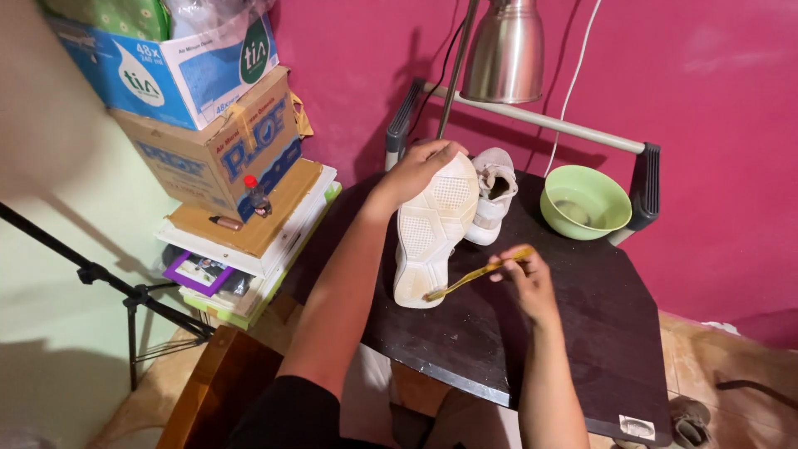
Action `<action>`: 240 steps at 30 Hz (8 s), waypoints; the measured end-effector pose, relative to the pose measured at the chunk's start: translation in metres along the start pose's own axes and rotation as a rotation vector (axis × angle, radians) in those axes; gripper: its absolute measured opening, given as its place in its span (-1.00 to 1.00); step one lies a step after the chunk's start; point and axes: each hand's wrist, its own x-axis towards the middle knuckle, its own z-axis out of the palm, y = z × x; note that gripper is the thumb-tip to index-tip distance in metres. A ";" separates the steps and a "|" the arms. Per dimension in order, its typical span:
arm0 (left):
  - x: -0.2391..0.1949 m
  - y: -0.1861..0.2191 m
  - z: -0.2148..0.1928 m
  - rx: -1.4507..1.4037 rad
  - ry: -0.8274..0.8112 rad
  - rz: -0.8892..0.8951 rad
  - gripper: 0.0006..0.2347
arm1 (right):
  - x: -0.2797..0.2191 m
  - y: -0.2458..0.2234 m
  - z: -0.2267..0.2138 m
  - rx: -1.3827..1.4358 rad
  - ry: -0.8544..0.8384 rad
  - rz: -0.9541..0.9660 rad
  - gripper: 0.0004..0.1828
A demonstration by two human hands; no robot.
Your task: The person scrubs the sole of a white sneaker using a yellow toothbrush. They repeatedly dip the brush into a green bowl of water and continue scrubbing the shoe's bottom surface.
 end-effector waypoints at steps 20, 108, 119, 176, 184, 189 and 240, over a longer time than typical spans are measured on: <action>-0.011 -0.009 -0.023 -0.123 0.094 -0.029 -0.52 | -0.002 -0.008 0.015 -0.118 -0.072 0.043 -0.83; -0.019 0.002 -0.005 -0.075 0.108 -0.002 -0.50 | 0.002 0.008 0.027 0.033 0.038 -0.039 -0.77; -0.012 -0.023 -0.012 -0.142 0.096 0.083 -0.76 | 0.000 0.005 0.036 0.069 0.083 -0.008 -0.81; -0.024 0.008 0.023 0.137 0.046 0.068 -0.75 | 0.010 0.029 0.027 0.044 0.152 -0.136 -0.81; -0.025 -0.004 0.007 0.106 0.128 0.073 -0.75 | 0.011 0.030 0.031 0.139 0.135 -0.044 -0.77; -0.041 0.014 0.021 0.166 0.151 0.115 -0.76 | 0.017 0.029 0.025 0.223 0.162 -0.057 -0.74; -0.042 0.016 0.018 0.068 0.039 0.097 -0.76 | 0.008 0.029 0.022 0.394 0.232 -0.031 -0.70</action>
